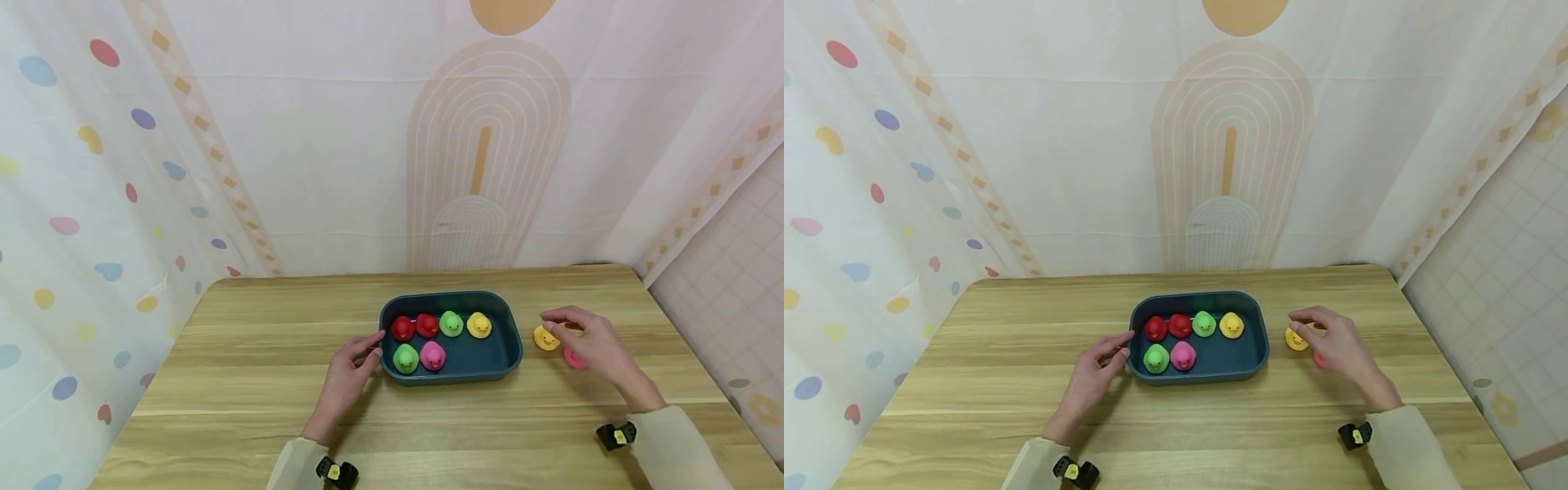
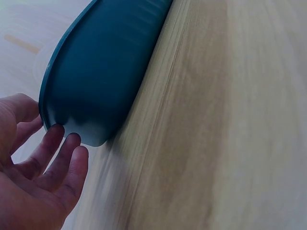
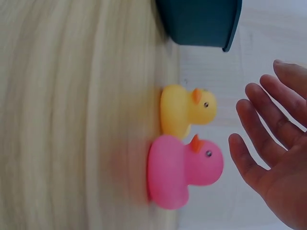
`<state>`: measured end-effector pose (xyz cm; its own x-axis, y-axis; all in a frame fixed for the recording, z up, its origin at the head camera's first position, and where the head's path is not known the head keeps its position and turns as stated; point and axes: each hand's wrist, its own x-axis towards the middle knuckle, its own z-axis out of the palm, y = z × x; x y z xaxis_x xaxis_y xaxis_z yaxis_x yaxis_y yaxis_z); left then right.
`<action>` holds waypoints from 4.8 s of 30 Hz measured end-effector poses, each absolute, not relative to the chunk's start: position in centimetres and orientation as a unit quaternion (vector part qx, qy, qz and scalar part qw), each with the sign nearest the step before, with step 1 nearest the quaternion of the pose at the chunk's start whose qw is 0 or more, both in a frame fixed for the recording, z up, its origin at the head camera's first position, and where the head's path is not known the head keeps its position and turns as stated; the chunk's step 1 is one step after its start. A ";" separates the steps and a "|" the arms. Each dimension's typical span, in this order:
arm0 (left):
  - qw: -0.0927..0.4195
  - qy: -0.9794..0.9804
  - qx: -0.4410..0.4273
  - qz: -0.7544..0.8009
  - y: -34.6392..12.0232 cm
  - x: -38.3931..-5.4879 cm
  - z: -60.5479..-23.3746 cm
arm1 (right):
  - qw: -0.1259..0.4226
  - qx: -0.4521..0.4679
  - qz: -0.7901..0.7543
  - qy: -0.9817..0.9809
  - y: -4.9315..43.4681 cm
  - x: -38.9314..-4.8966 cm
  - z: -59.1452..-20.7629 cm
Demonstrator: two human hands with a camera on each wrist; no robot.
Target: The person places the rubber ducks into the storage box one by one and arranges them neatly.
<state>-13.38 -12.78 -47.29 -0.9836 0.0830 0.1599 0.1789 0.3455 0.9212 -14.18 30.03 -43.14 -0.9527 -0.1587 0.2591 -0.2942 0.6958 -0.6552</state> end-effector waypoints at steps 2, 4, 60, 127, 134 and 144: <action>0.042 -0.819 -0.080 -0.567 -12.8 -13.4 -47.3 | 0.084 0.124 0.370 -0.917 30.3 -14.3 -43.3; 0.042 -0.819 -0.080 -0.567 -12.8 -13.4 -47.3 | 0.077 0.126 0.367 -0.918 30.5 -14.4 -43.4; 0.041 -0.819 -0.073 -0.568 -12.7 -13.5 -47.6 | 0.083 0.139 0.356 -0.920 30.1 -14.4 -43.1; 0.042 -0.816 -0.074 -0.571 -12.8 -13.5 -47.6 | 0.103 0.260 0.369 -0.886 21.0 -13.2 -41.9; 0.042 -0.818 -0.073 -0.569 -12.8 -13.5 -47.6 | 0.071 0.253 0.377 -0.888 20.5 -13.6 -42.4; 0.044 -0.822 -0.072 -0.563 -12.8 -13.5 -47.6 | 0.036 0.249 0.382 -0.889 19.9 -14.1 -43.1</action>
<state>-13.46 -12.78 -47.59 -0.9859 0.0688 0.1528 0.1673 0.3551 0.9197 -14.12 19.92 -43.11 -0.8733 -0.4150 0.2552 -0.4707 0.5837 -0.6616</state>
